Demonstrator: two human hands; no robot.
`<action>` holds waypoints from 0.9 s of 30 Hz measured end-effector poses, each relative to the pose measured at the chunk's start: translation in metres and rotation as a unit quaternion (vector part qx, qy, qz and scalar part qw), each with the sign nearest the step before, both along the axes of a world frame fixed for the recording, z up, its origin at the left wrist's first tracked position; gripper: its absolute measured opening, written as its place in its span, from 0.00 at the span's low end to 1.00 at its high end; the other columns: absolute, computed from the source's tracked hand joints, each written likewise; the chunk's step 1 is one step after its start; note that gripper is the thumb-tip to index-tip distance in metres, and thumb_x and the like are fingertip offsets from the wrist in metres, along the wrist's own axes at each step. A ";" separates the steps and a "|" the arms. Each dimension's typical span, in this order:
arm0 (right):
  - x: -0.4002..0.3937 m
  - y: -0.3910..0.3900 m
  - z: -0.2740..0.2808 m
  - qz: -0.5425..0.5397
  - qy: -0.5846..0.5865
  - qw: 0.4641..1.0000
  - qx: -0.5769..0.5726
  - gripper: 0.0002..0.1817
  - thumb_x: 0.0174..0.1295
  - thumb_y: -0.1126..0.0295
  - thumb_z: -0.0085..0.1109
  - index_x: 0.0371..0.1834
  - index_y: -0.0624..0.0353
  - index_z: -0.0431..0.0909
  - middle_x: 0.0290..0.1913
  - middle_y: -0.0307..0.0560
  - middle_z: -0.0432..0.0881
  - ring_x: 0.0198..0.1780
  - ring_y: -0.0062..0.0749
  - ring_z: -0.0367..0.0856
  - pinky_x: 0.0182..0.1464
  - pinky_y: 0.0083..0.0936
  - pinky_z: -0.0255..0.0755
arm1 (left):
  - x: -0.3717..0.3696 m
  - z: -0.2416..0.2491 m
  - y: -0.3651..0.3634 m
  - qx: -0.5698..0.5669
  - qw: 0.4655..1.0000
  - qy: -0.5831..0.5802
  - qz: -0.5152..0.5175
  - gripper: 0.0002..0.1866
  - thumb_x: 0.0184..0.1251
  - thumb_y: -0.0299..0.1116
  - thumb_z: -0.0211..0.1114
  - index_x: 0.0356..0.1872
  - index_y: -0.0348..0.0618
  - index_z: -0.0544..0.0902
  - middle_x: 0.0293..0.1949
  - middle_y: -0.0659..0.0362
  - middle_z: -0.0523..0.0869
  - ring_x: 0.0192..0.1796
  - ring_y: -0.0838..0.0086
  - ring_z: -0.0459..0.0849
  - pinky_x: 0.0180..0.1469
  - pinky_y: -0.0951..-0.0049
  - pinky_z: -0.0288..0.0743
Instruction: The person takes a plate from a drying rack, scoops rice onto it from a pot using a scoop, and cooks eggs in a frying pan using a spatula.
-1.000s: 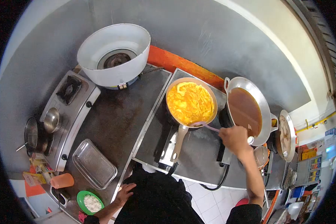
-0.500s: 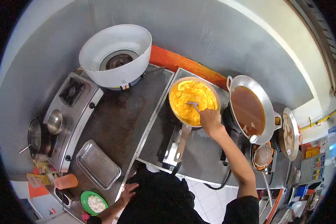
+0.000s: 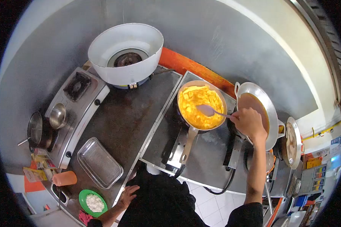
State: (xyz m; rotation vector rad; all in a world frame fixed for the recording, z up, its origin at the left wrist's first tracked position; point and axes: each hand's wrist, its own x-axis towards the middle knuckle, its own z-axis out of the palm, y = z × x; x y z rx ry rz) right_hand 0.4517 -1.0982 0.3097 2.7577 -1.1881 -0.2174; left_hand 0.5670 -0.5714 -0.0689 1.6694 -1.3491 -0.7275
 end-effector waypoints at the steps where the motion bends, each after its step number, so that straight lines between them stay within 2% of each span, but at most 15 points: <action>1: -0.003 0.002 0.006 -0.004 0.003 1.000 0.026 0.11 0.58 0.55 0.61 0.34 0.46 0.89 0.28 0.52 0.85 0.33 0.49 0.84 0.39 0.41 0.78 | 0.000 0.000 0.000 -0.028 0.999 -0.024 -0.007 0.22 0.77 0.43 0.43 0.67 0.50 0.64 0.67 0.55 0.70 0.69 0.64 0.67 0.66 0.56 0.59; 4: 0.009 0.003 0.004 0.025 0.065 0.992 0.107 0.13 0.58 0.54 0.62 0.38 0.46 0.88 0.29 0.50 0.85 0.34 0.48 0.84 0.41 0.41 0.78 | 0.000 0.005 -0.002 0.025 0.990 0.137 0.011 0.19 0.78 0.41 0.41 0.66 0.51 0.63 0.67 0.53 0.70 0.71 0.64 0.64 0.65 0.54 0.61; 5: 0.015 0.002 0.001 0.036 0.091 0.986 0.135 0.13 0.59 0.54 0.61 0.39 0.46 0.88 0.30 0.50 0.85 0.34 0.48 0.85 0.41 0.41 0.78 | 0.000 0.005 -0.003 0.023 0.988 0.154 0.007 0.20 0.78 0.42 0.40 0.66 0.50 0.63 0.67 0.53 0.69 0.71 0.64 0.63 0.66 0.53 0.61; 6: 0.017 -0.011 -0.025 0.053 0.116 0.986 0.107 0.12 0.59 0.55 0.60 0.39 0.45 0.88 0.34 0.47 0.86 0.35 0.47 0.85 0.42 0.41 0.78 | 0.000 0.005 -0.004 0.022 0.985 0.171 0.003 0.21 0.78 0.44 0.39 0.66 0.50 0.63 0.67 0.53 0.69 0.72 0.65 0.62 0.66 0.52 0.60; 7: 0.024 -0.018 -0.044 0.075 0.119 0.985 0.096 0.13 0.60 0.55 0.59 0.37 0.48 0.87 0.34 0.49 0.86 0.36 0.47 0.85 0.41 0.40 0.78 | 0.001 0.004 -0.003 0.022 0.982 0.187 0.000 0.22 0.78 0.45 0.38 0.66 0.50 0.63 0.67 0.52 0.69 0.73 0.65 0.61 0.67 0.51 0.60; 10: 0.054 -0.012 -0.080 0.087 0.139 0.986 0.024 0.14 0.62 0.60 0.55 0.34 0.57 0.87 0.36 0.52 0.87 0.41 0.44 0.87 0.41 0.38 0.80 | 0.001 -0.020 0.004 -0.004 0.998 0.050 -0.034 0.24 0.78 0.49 0.37 0.67 0.49 0.63 0.67 0.54 0.69 0.73 0.67 0.59 0.69 0.51 0.55; 13: 0.073 0.010 -0.091 0.094 0.084 0.992 -0.024 0.12 0.60 0.63 0.55 0.30 0.56 0.86 0.31 0.52 0.86 0.36 0.42 0.88 0.36 0.36 0.81 | 0.006 0.003 -0.004 0.077 0.994 0.070 -0.028 0.25 0.77 0.50 0.38 0.67 0.49 0.63 0.67 0.54 0.69 0.73 0.68 0.60 0.71 0.49 0.50; 16: 0.086 0.028 -0.111 0.106 0.084 0.989 -0.052 0.10 0.60 0.66 0.55 0.30 0.52 0.87 0.32 0.48 0.87 0.36 0.37 0.88 0.34 0.32 0.81 | 0.004 0.008 -0.004 0.103 0.992 0.071 -0.012 0.25 0.76 0.51 0.40 0.66 0.49 0.66 0.67 0.55 0.69 0.72 0.67 0.61 0.72 0.52 0.47; 19: 0.093 0.028 -0.140 0.067 0.122 0.989 -0.048 0.09 0.60 0.66 0.55 0.31 0.51 0.87 0.32 0.46 0.87 0.36 0.35 0.88 0.33 0.30 0.80 | 0.000 0.009 -0.007 0.025 0.979 0.201 0.021 0.26 0.77 0.50 0.39 0.66 0.48 0.68 0.67 0.55 0.70 0.71 0.66 0.63 0.71 0.55 0.50; 21: 0.092 0.018 -0.155 0.055 0.113 0.991 -0.052 0.09 0.59 0.67 0.55 0.31 0.51 0.87 0.31 0.46 0.87 0.35 0.37 0.88 0.33 0.30 0.80 | -0.003 -0.002 -0.003 0.016 0.965 0.261 0.029 0.26 0.77 0.49 0.36 0.67 0.47 0.67 0.67 0.55 0.69 0.70 0.65 0.63 0.71 0.56 0.51; 23: 0.081 0.002 -0.166 0.054 0.076 0.993 -0.075 0.08 0.59 0.68 0.56 0.30 0.52 0.86 0.31 0.46 0.87 0.34 0.38 0.88 0.32 0.31 0.80 | -0.002 -0.008 0.002 0.042 0.976 0.214 0.018 0.27 0.77 0.49 0.35 0.67 0.46 0.66 0.68 0.54 0.68 0.70 0.64 0.64 0.70 0.56 0.51; 25: 0.066 -0.009 -0.158 0.052 0.023 0.993 -0.104 0.08 0.57 0.67 0.58 0.28 0.54 0.86 0.28 0.48 0.86 0.32 0.41 0.87 0.33 0.35 0.80 | 0.004 -0.006 -0.001 0.101 0.993 0.054 -0.015 0.27 0.77 0.50 0.34 0.67 0.46 0.65 0.69 0.54 0.67 0.70 0.63 0.64 0.69 0.55 0.51; 27: 0.051 -0.024 -0.148 0.028 0.007 0.995 -0.100 0.08 0.57 0.66 0.58 0.27 0.55 0.86 0.26 0.51 0.85 0.31 0.42 0.87 0.33 0.37 0.80 | 0.003 -0.010 -0.003 0.033 0.998 0.045 -0.002 0.27 0.76 0.50 0.36 0.66 0.47 0.66 0.68 0.54 0.68 0.69 0.62 0.66 0.68 0.57 0.52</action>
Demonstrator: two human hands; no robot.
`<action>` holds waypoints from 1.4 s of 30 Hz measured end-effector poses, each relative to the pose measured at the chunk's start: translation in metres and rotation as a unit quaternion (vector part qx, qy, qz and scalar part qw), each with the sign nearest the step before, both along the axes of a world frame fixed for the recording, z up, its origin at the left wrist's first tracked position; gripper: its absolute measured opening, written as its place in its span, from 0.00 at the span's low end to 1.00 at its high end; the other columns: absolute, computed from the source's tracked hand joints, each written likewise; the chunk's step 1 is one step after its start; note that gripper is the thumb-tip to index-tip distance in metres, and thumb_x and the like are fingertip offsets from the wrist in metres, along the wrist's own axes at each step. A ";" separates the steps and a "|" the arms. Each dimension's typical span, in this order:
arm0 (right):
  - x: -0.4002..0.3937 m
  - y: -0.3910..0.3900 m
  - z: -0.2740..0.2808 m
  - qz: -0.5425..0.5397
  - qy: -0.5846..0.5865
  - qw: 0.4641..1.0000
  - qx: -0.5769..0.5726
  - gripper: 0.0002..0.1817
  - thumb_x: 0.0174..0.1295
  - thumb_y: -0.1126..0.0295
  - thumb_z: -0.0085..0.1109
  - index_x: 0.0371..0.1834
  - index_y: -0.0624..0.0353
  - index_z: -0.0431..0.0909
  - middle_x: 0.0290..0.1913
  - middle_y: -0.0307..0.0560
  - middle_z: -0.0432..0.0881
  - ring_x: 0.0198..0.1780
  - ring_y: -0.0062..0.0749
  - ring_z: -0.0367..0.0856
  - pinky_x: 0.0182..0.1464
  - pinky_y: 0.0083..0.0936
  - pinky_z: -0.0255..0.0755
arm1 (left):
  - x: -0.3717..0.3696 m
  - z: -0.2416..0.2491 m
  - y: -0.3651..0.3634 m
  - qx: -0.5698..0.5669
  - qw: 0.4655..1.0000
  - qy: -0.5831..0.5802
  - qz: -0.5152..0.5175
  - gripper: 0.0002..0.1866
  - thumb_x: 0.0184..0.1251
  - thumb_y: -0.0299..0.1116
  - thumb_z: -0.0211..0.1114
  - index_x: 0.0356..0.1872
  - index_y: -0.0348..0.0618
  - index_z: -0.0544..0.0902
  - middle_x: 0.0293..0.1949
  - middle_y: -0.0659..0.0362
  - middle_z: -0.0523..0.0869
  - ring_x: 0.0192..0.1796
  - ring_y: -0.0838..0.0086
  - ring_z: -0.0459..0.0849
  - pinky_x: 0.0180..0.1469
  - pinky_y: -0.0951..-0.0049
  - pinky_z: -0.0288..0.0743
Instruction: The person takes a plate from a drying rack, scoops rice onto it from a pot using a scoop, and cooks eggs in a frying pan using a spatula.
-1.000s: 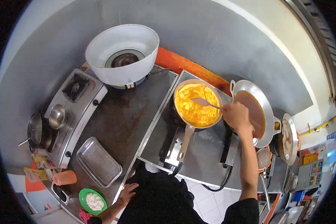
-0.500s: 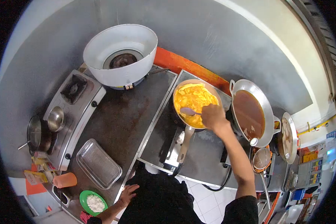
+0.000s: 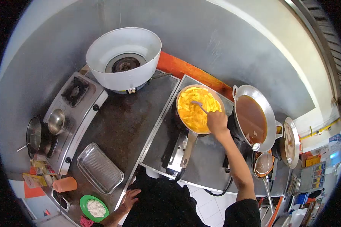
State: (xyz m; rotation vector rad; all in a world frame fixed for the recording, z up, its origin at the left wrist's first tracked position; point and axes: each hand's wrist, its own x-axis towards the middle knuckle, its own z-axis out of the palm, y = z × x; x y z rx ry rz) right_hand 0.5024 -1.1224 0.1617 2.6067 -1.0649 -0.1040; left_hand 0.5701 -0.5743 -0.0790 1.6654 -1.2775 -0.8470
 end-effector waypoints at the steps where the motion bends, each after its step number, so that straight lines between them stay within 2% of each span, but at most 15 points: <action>1: -0.011 -0.004 0.007 0.001 0.003 1.000 0.007 0.09 0.59 0.65 0.58 0.28 0.55 0.86 0.27 0.50 0.85 0.31 0.42 0.87 0.33 0.36 0.80 | -0.001 -0.002 -0.001 -0.034 0.999 -0.005 0.009 0.26 0.76 0.51 0.37 0.66 0.48 0.67 0.68 0.55 0.68 0.68 0.62 0.66 0.68 0.58 0.53; 4: -0.039 0.012 0.039 -0.008 -0.032 0.999 0.018 0.10 0.61 0.63 0.57 0.30 0.55 0.85 0.27 0.52 0.84 0.28 0.46 0.86 0.31 0.38 0.79 | 0.000 -0.002 -0.004 -0.100 0.995 -0.019 0.016 0.25 0.76 0.50 0.41 0.66 0.50 0.67 0.66 0.56 0.71 0.66 0.63 0.68 0.67 0.62 0.54; 7: -0.061 0.040 0.083 -0.027 -0.070 0.997 0.027 0.12 0.62 0.61 0.56 0.29 0.55 0.84 0.25 0.55 0.83 0.28 0.51 0.85 0.30 0.42 0.78 | 0.004 0.019 -0.007 0.026 0.999 -0.034 -0.006 0.23 0.77 0.47 0.40 0.67 0.51 0.65 0.67 0.55 0.70 0.68 0.63 0.67 0.66 0.62 0.55; 8: -0.067 0.043 0.091 -0.040 -0.089 0.995 0.033 0.12 0.62 0.60 0.56 0.29 0.55 0.84 0.24 0.56 0.83 0.28 0.52 0.84 0.30 0.43 0.78 | 0.003 0.016 -0.008 -0.002 0.999 -0.036 -0.004 0.22 0.78 0.46 0.40 0.67 0.51 0.64 0.67 0.55 0.69 0.68 0.63 0.66 0.66 0.61 0.55; 12: -0.088 0.026 0.088 -0.092 -0.098 0.991 -0.014 0.13 0.63 0.60 0.54 0.29 0.56 0.83 0.25 0.59 0.82 0.28 0.55 0.84 0.30 0.45 0.78 | 0.004 0.010 -0.010 -0.014 0.999 -0.035 -0.011 0.20 0.77 0.42 0.39 0.66 0.50 0.64 0.67 0.54 0.69 0.69 0.61 0.65 0.65 0.57 0.56; 16: -0.107 -0.020 0.026 -0.095 -0.093 0.991 -0.014 0.14 0.64 0.61 0.53 0.30 0.57 0.83 0.25 0.60 0.82 0.29 0.56 0.84 0.31 0.46 0.78 | -0.003 -0.007 -0.002 -0.054 0.999 0.000 -0.002 0.23 0.75 0.41 0.43 0.68 0.48 0.60 0.67 0.52 0.69 0.69 0.61 0.66 0.64 0.54 0.57; 18: -0.106 -0.021 0.008 -0.089 -0.106 0.990 0.025 0.14 0.64 0.61 0.53 0.31 0.57 0.83 0.26 0.61 0.82 0.30 0.57 0.83 0.33 0.48 0.78 | -0.001 -0.009 -0.001 -0.046 0.994 0.100 0.010 0.24 0.74 0.41 0.44 0.69 0.51 0.59 0.67 0.51 0.70 0.68 0.59 0.68 0.63 0.54 0.59; 23: -0.090 0.006 -0.027 -0.092 -0.157 0.979 0.093 0.14 0.66 0.62 0.51 0.30 0.59 0.82 0.26 0.62 0.82 0.30 0.59 0.84 0.33 0.48 0.79 | -0.005 0.006 -0.005 -0.085 0.994 -0.066 0.016 0.22 0.75 0.40 0.43 0.68 0.54 0.60 0.67 0.51 0.70 0.68 0.58 0.68 0.64 0.51 0.58; 25: -0.081 0.028 -0.017 -0.077 -0.159 0.977 0.120 0.14 0.65 0.62 0.52 0.30 0.60 0.82 0.25 0.62 0.82 0.30 0.60 0.83 0.33 0.48 0.79 | -0.003 0.013 -0.004 -0.008 0.999 -0.027 0.023 0.21 0.75 0.39 0.43 0.67 0.59 0.60 0.68 0.52 0.70 0.67 0.57 0.69 0.63 0.50 0.58; 28: -0.077 0.053 -0.013 -0.062 -0.146 0.979 0.132 0.13 0.65 0.62 0.53 0.31 0.61 0.80 0.24 0.63 0.81 0.28 0.59 0.83 0.32 0.48 0.79 | -0.006 0.023 -0.011 -0.101 0.993 -0.048 0.027 0.21 0.77 0.41 0.41 0.68 0.56 0.61 0.68 0.54 0.70 0.68 0.61 0.68 0.67 0.50 0.54; 31: -0.081 0.072 -0.012 -0.038 -0.152 0.979 0.130 0.11 0.65 0.61 0.53 0.33 0.57 0.78 0.22 0.62 0.80 0.28 0.60 0.82 0.30 0.50 0.77 | -0.005 0.029 -0.011 -0.008 0.999 0.049 0.023 0.20 0.77 0.42 0.41 0.67 0.53 0.63 0.68 0.54 0.69 0.68 0.63 0.68 0.68 0.51 0.51; 34: -0.086 0.085 -0.010 -0.030 -0.124 0.985 0.118 0.11 0.65 0.61 0.54 0.33 0.55 0.79 0.22 0.60 0.80 0.27 0.58 0.82 0.29 0.48 0.77 | -0.004 0.012 -0.006 -0.062 0.997 -0.038 0.002 0.22 0.77 0.41 0.42 0.67 0.44 0.64 0.69 0.54 0.67 0.70 0.66 0.65 0.71 0.54 0.48; 37: -0.089 0.093 0.021 -0.057 -0.095 0.987 0.119 0.11 0.65 0.61 0.53 0.35 0.54 0.80 0.22 0.58 0.81 0.27 0.54 0.84 0.29 0.46 0.77 | -0.001 0.004 -0.005 0.013 0.999 -0.032 -0.009 0.23 0.76 0.40 0.44 0.68 0.45 0.63 0.70 0.53 0.66 0.71 0.64 0.65 0.70 0.59 0.53; 40: -0.097 0.086 0.053 -0.086 -0.105 0.987 0.083 0.10 0.65 0.60 0.54 0.35 0.51 0.81 0.22 0.55 0.81 0.27 0.53 0.84 0.30 0.47 0.77 | -0.005 0.001 -0.005 -0.032 0.994 0.106 0.018 0.24 0.76 0.43 0.43 0.69 0.47 0.64 0.70 0.54 0.66 0.71 0.64 0.65 0.71 0.65 0.54; 42: -0.099 0.069 0.060 -0.097 -0.104 0.989 0.038 0.10 0.64 0.60 0.55 0.32 0.49 0.82 0.23 0.55 0.82 0.28 0.52 0.84 0.30 0.47 0.76 | -0.004 0.006 -0.004 0.011 1.000 -0.008 -0.004 0.24 0.77 0.44 0.41 0.69 0.46 0.62 0.71 0.53 0.65 0.71 0.63 0.64 0.71 0.65 0.55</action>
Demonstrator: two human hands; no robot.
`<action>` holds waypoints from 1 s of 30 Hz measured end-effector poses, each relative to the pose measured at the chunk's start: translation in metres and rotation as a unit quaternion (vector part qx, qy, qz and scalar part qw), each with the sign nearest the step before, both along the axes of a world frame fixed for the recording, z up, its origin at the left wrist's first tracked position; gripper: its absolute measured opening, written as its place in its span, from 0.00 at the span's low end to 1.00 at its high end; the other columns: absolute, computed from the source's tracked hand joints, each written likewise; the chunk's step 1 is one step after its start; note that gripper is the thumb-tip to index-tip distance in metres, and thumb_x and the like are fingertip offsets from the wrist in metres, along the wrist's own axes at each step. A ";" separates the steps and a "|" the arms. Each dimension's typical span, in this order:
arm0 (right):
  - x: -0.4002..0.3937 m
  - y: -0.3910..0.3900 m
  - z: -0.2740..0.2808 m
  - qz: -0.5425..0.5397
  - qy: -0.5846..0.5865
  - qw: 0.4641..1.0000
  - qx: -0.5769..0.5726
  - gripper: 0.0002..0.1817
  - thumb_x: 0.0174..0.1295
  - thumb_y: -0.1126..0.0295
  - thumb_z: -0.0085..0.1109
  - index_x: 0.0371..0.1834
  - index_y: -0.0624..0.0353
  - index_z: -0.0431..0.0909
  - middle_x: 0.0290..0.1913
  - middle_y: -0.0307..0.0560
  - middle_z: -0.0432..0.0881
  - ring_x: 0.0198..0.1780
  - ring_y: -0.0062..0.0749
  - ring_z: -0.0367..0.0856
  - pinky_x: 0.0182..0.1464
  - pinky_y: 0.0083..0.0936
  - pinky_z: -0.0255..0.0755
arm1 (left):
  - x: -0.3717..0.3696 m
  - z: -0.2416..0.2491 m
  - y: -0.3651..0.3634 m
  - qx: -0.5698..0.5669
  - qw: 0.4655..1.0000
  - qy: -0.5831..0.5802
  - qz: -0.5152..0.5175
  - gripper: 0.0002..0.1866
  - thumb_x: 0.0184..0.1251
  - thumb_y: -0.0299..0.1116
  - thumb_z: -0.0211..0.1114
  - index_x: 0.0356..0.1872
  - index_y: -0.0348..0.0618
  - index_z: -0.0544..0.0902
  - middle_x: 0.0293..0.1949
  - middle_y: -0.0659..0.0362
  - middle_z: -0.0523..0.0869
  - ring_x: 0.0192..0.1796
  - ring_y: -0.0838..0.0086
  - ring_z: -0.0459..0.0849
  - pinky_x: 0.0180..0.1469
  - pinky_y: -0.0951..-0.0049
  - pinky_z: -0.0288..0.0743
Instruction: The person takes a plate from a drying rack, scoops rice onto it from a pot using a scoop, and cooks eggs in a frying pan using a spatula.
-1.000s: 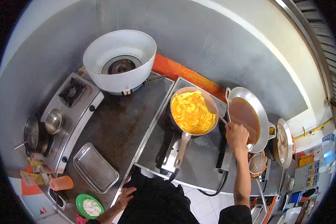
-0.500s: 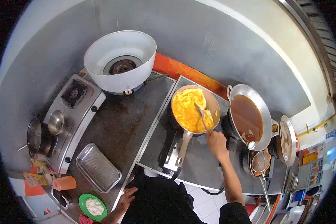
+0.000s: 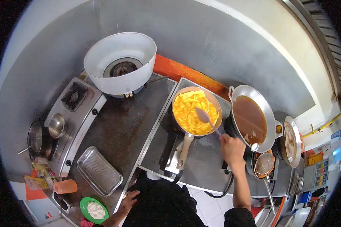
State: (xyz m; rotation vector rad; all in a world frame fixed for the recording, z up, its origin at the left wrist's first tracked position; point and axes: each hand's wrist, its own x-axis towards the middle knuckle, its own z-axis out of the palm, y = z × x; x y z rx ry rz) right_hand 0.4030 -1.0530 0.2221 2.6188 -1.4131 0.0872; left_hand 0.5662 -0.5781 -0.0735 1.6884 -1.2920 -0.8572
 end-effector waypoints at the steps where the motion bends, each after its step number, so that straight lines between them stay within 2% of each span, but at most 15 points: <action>1: 0.000 -0.011 0.001 -0.001 0.007 1.000 -0.023 0.10 0.63 0.60 0.55 0.32 0.50 0.82 0.23 0.55 0.82 0.28 0.53 0.84 0.30 0.47 0.76 | 0.001 0.002 0.001 0.022 0.998 -0.057 -0.012 0.25 0.77 0.44 0.40 0.69 0.46 0.61 0.71 0.52 0.65 0.72 0.63 0.64 0.71 0.65 0.55; 3: 0.003 -0.036 0.000 -0.009 0.010 0.998 -0.055 0.10 0.62 0.60 0.55 0.30 0.51 0.83 0.24 0.56 0.82 0.29 0.53 0.84 0.30 0.45 0.77 | -0.004 -0.010 0.006 -0.012 0.988 0.149 0.027 0.24 0.77 0.44 0.37 0.69 0.46 0.60 0.71 0.52 0.65 0.72 0.64 0.63 0.71 0.63 0.55; 5: 0.009 -0.066 -0.011 -0.022 0.005 0.997 -0.074 0.10 0.61 0.62 0.56 0.29 0.52 0.84 0.26 0.56 0.83 0.30 0.53 0.85 0.31 0.43 0.78 | -0.006 -0.018 0.012 -0.030 0.988 0.152 0.026 0.24 0.78 0.43 0.36 0.69 0.45 0.58 0.71 0.52 0.65 0.72 0.64 0.63 0.71 0.62 0.54; 7: 0.013 -0.105 -0.030 -0.026 0.049 0.996 -0.074 0.11 0.61 0.63 0.55 0.29 0.55 0.85 0.28 0.58 0.83 0.32 0.54 0.85 0.33 0.43 0.79 | -0.003 -0.013 0.009 -0.033 0.998 -0.048 -0.013 0.24 0.78 0.44 0.35 0.69 0.43 0.57 0.70 0.53 0.65 0.72 0.63 0.62 0.71 0.60 0.55; 9: 0.026 -0.129 -0.041 -0.025 0.066 0.996 -0.062 0.13 0.61 0.63 0.54 0.29 0.57 0.86 0.29 0.58 0.84 0.33 0.54 0.85 0.36 0.44 0.79 | -0.011 -0.013 0.015 -0.016 0.985 0.166 0.047 0.24 0.78 0.45 0.34 0.68 0.45 0.59 0.71 0.53 0.64 0.72 0.63 0.63 0.71 0.60 0.52; 11: 0.045 -0.148 -0.044 -0.019 0.053 0.998 -0.039 0.15 0.62 0.62 0.52 0.28 0.58 0.86 0.30 0.58 0.84 0.34 0.53 0.85 0.38 0.46 0.79 | -0.014 -0.015 0.016 -0.024 0.978 0.194 0.073 0.25 0.77 0.46 0.34 0.67 0.45 0.61 0.71 0.53 0.65 0.71 0.63 0.64 0.71 0.59 0.51; 13: 0.060 -0.168 -0.049 0.030 0.039 0.999 -0.009 0.15 0.62 0.61 0.53 0.30 0.58 0.86 0.30 0.57 0.85 0.35 0.52 0.85 0.39 0.45 0.79 | -0.017 -0.018 0.015 -0.052 0.996 0.039 0.065 0.26 0.77 0.48 0.35 0.67 0.46 0.65 0.69 0.52 0.67 0.70 0.63 0.66 0.71 0.58 0.50; 17: 0.085 -0.215 -0.066 0.193 0.096 0.976 0.043 0.14 0.62 0.61 0.53 0.33 0.57 0.86 0.33 0.54 0.85 0.38 0.47 0.86 0.40 0.42 0.80 | -0.021 -0.037 0.029 -0.008 0.996 0.026 0.090 0.30 0.73 0.55 0.41 0.64 0.46 0.72 0.65 0.53 0.74 0.67 0.62 0.69 0.69 0.57 0.53; 20: 0.103 -0.180 -0.048 0.219 0.198 0.954 0.050 0.12 0.61 0.61 0.56 0.33 0.55 0.86 0.34 0.50 0.86 0.40 0.43 0.86 0.41 0.38 0.80 | -0.022 -0.038 0.030 -0.021 0.993 0.049 0.106 0.32 0.70 0.59 0.46 0.63 0.47 0.75 0.63 0.54 0.76 0.65 0.61 0.71 0.67 0.58 0.55; 22: 0.105 -0.150 -0.044 0.233 0.218 0.947 0.024 0.10 0.61 0.61 0.58 0.32 0.53 0.86 0.34 0.49 0.86 0.39 0.40 0.86 0.40 0.37 0.80 | -0.026 -0.046 0.032 -0.032 0.989 0.075 0.121 0.31 0.69 0.58 0.47 0.64 0.48 0.75 0.63 0.54 0.76 0.65 0.61 0.71 0.67 0.59 0.56; 25: 0.094 -0.120 -0.030 0.253 0.238 0.938 -0.006 0.09 0.59 0.61 0.60 0.31 0.53 0.86 0.33 0.49 0.86 0.38 0.39 0.86 0.38 0.35 0.79 | -0.014 -0.004 0.017 -0.018 0.995 0.046 0.083 0.29 0.69 0.53 0.50 0.64 0.48 0.74 0.63 0.54 0.76 0.65 0.60 0.71 0.67 0.59 0.57; 28: 0.078 -0.102 -0.017 0.264 0.242 0.933 -0.035 0.08 0.59 0.64 0.59 0.28 0.52 0.85 0.30 0.47 0.86 0.34 0.37 0.86 0.35 0.33 0.78 | -0.011 -0.014 0.020 0.013 0.998 0.019 0.054 0.24 0.68 0.43 0.54 0.64 0.48 0.74 0.64 0.54 0.75 0.64 0.59 0.70 0.67 0.59 0.58; 30: 0.067 -0.087 -0.004 0.271 0.239 0.931 -0.058 0.08 0.57 0.68 0.57 0.25 0.51 0.86 0.28 0.45 0.86 0.32 0.34 0.87 0.34 0.29 0.78 | -0.008 -0.005 0.017 0.023 0.996 0.066 0.056 0.23 0.66 0.36 0.57 0.63 0.47 0.74 0.63 0.54 0.74 0.64 0.58 0.70 0.66 0.59 0.59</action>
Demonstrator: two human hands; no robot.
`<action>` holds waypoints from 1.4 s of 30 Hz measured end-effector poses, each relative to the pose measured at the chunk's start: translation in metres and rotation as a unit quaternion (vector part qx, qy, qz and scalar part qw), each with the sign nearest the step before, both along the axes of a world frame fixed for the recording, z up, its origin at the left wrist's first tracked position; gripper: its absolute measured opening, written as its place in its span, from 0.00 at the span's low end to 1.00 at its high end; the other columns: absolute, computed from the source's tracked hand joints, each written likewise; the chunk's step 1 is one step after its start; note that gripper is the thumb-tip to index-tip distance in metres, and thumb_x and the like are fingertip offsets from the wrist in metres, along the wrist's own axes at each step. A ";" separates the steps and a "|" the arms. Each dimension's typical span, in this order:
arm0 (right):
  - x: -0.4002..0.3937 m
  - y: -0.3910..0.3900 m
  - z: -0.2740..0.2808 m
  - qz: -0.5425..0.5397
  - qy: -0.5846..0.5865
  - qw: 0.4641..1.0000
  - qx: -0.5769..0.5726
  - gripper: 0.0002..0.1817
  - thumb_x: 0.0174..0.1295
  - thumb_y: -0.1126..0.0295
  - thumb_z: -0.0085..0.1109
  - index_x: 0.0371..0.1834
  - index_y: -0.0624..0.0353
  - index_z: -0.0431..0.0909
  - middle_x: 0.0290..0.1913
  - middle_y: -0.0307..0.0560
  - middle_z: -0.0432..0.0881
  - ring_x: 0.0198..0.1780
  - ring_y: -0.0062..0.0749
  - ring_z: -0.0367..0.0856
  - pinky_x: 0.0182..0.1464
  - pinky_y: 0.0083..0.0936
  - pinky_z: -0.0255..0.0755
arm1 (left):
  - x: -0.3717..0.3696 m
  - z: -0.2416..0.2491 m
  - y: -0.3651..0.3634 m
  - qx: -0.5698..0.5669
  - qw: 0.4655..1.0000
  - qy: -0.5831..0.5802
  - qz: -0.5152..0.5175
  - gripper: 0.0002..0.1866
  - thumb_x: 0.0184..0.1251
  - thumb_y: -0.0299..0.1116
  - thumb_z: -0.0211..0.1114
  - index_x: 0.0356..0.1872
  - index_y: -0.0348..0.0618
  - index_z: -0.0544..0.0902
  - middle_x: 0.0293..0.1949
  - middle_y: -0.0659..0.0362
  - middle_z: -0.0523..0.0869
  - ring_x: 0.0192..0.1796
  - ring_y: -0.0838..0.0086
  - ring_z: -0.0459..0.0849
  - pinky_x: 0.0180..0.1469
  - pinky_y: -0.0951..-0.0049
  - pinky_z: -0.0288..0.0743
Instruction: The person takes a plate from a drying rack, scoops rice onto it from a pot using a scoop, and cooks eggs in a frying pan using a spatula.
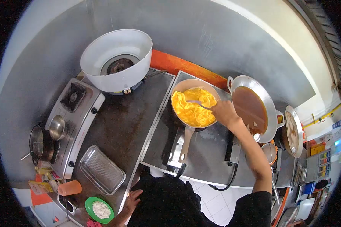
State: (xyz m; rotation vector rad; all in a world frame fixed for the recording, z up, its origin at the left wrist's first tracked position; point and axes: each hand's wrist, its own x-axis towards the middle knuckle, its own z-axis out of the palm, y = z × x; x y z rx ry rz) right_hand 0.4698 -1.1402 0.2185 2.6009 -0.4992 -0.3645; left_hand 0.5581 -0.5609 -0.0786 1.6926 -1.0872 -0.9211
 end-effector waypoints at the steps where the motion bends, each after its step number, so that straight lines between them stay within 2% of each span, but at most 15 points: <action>1: -0.005 0.006 0.005 0.005 0.008 1.000 -0.001 0.08 0.57 0.68 0.57 0.25 0.51 0.86 0.28 0.44 0.86 0.32 0.34 0.87 0.34 0.29 0.78 | 0.001 0.006 -0.004 0.003 1.000 0.024 0.002 0.23 0.65 0.33 0.58 0.63 0.47 0.74 0.63 0.54 0.74 0.64 0.57 0.70 0.66 0.59 0.60; 4: -0.022 0.022 0.005 0.019 0.041 0.999 0.003 0.08 0.56 0.69 0.57 0.24 0.50 0.86 0.28 0.44 0.86 0.32 0.33 0.87 0.33 0.29 0.78 | 0.006 0.036 -0.015 0.036 0.997 -0.063 -0.033 0.29 0.63 0.27 0.59 0.68 0.53 0.69 0.64 0.53 0.72 0.65 0.56 0.69 0.65 0.57 0.61; 7: -0.037 0.033 -0.001 0.029 0.085 0.996 0.025 0.06 0.55 0.70 0.58 0.26 0.51 0.86 0.26 0.43 0.86 0.31 0.32 0.87 0.32 0.30 0.78 | 0.010 0.042 -0.020 -0.051 0.992 -0.104 -0.059 0.30 0.65 0.27 0.57 0.69 0.59 0.64 0.67 0.51 0.69 0.68 0.54 0.67 0.65 0.53 0.60; 13: -0.069 0.033 0.037 -0.044 -0.003 0.998 0.054 0.06 0.57 0.66 0.59 0.28 0.50 0.85 0.21 0.45 0.82 0.28 0.39 0.85 0.30 0.34 0.77 | 0.018 0.066 -0.031 -0.031 0.993 -0.071 -0.085 0.24 0.68 0.30 0.55 0.64 0.57 0.65 0.69 0.47 0.64 0.69 0.49 0.66 0.66 0.49 0.59; 15: -0.079 0.039 0.066 -0.065 -0.046 0.996 0.036 0.07 0.58 0.63 0.60 0.28 0.50 0.85 0.21 0.45 0.82 0.28 0.40 0.85 0.30 0.35 0.77 | 0.021 0.098 -0.039 0.018 0.996 -0.019 -0.087 0.28 0.66 0.31 0.58 0.67 0.55 0.64 0.69 0.46 0.63 0.68 0.47 0.67 0.67 0.49 0.60; 18: -0.094 0.034 0.077 -0.082 -0.059 0.995 0.018 0.09 0.59 0.61 0.60 0.28 0.51 0.85 0.22 0.46 0.82 0.29 0.41 0.85 0.31 0.35 0.77 | 0.037 0.154 -0.070 0.129 0.974 -0.108 -0.151 0.32 0.60 0.31 0.64 0.68 0.50 0.66 0.68 0.45 0.67 0.66 0.47 0.70 0.66 0.51 0.63; 22: -0.098 0.019 0.058 -0.100 0.011 0.995 0.025 0.08 0.58 0.62 0.60 0.29 0.51 0.85 0.24 0.47 0.84 0.31 0.40 0.86 0.34 0.34 0.78 | 0.075 0.198 -0.138 0.390 0.862 -0.131 -0.297 0.32 0.52 0.27 0.67 0.63 0.43 0.72 0.61 0.45 0.76 0.61 0.51 0.76 0.62 0.57 0.69; 25: -0.085 0.008 0.021 -0.069 0.078 0.993 0.054 0.07 0.58 0.64 0.60 0.29 0.51 0.85 0.27 0.46 0.85 0.33 0.38 0.87 0.36 0.32 0.78 | 0.084 0.169 -0.186 0.133 0.950 -0.216 -0.184 0.32 0.51 0.26 0.69 0.62 0.43 0.74 0.55 0.46 0.81 0.57 0.55 0.80 0.59 0.59 0.73; 27: -0.065 0.013 0.008 -0.052 0.068 0.996 0.029 0.06 0.57 0.67 0.59 0.28 0.50 0.86 0.27 0.45 0.86 0.33 0.36 0.87 0.36 0.32 0.79 | 0.068 0.154 -0.236 -0.016 0.994 -0.094 -0.060 0.30 0.56 0.32 0.70 0.61 0.38 0.73 0.54 0.48 0.82 0.55 0.56 0.82 0.58 0.60 0.73; 29: -0.045 0.016 0.002 -0.027 0.058 0.998 0.016 0.07 0.57 0.66 0.58 0.26 0.50 0.85 0.26 0.44 0.85 0.32 0.36 0.87 0.34 0.32 0.77 | 0.040 0.139 -0.275 0.049 0.963 0.259 0.057 0.31 0.63 0.43 0.68 0.62 0.34 0.71 0.55 0.49 0.82 0.51 0.62 0.84 0.55 0.64 0.75; 31: -0.033 0.017 -0.010 -0.015 0.035 0.999 0.012 0.08 0.57 0.66 0.58 0.24 0.49 0.84 0.26 0.43 0.85 0.32 0.35 0.86 0.34 0.32 0.77 | 0.021 0.107 -0.303 0.135 0.988 0.058 -0.052 0.35 0.66 0.51 0.63 0.63 0.33 0.70 0.51 0.49 0.84 0.47 0.67 0.85 0.49 0.67 0.77; 34: -0.019 0.013 -0.032 -0.024 -0.003 1.000 0.010 0.08 0.57 0.68 0.57 0.22 0.49 0.85 0.27 0.43 0.86 0.32 0.34 0.87 0.33 0.30 0.77 | 0.001 0.103 -0.337 0.212 0.830 0.506 -0.099 0.31 0.64 0.58 0.63 0.52 0.39 0.76 0.28 0.56 0.85 0.34 0.70 0.86 0.37 0.68 0.77; 37: -0.009 0.012 -0.038 -0.053 -0.007 0.999 -0.001 0.07 0.57 0.68 0.57 0.25 0.49 0.85 0.29 0.43 0.86 0.33 0.34 0.87 0.32 0.29 0.77 | -0.013 0.061 -0.361 0.162 0.737 0.652 -0.078 0.26 0.63 0.59 0.64 0.37 0.41 0.77 0.21 0.62 0.80 0.23 0.73 0.81 0.27 0.69 0.72; 40: -0.009 0.000 -0.047 -0.090 -0.084 0.992 -0.028 0.07 0.58 0.67 0.58 0.28 0.50 0.85 0.30 0.45 0.86 0.33 0.36 0.87 0.32 0.30 0.77 | -0.037 0.083 -0.361 0.177 0.897 0.398 0.078 0.25 0.64 0.56 0.64 0.27 0.41 0.76 0.18 0.63 0.76 0.16 0.76 0.74 0.19 0.70 0.65; 42: -0.013 0.002 -0.031 -0.101 -0.103 0.987 -0.073 0.07 0.57 0.68 0.58 0.28 0.49 0.87 0.29 0.42 0.87 0.31 0.32 0.86 0.33 0.29 0.77 | -0.048 0.091 -0.362 0.162 0.933 0.300 0.110 0.26 0.66 0.54 0.63 0.22 0.39 0.76 0.15 0.63 0.74 0.14 0.76 0.73 0.16 0.70 0.64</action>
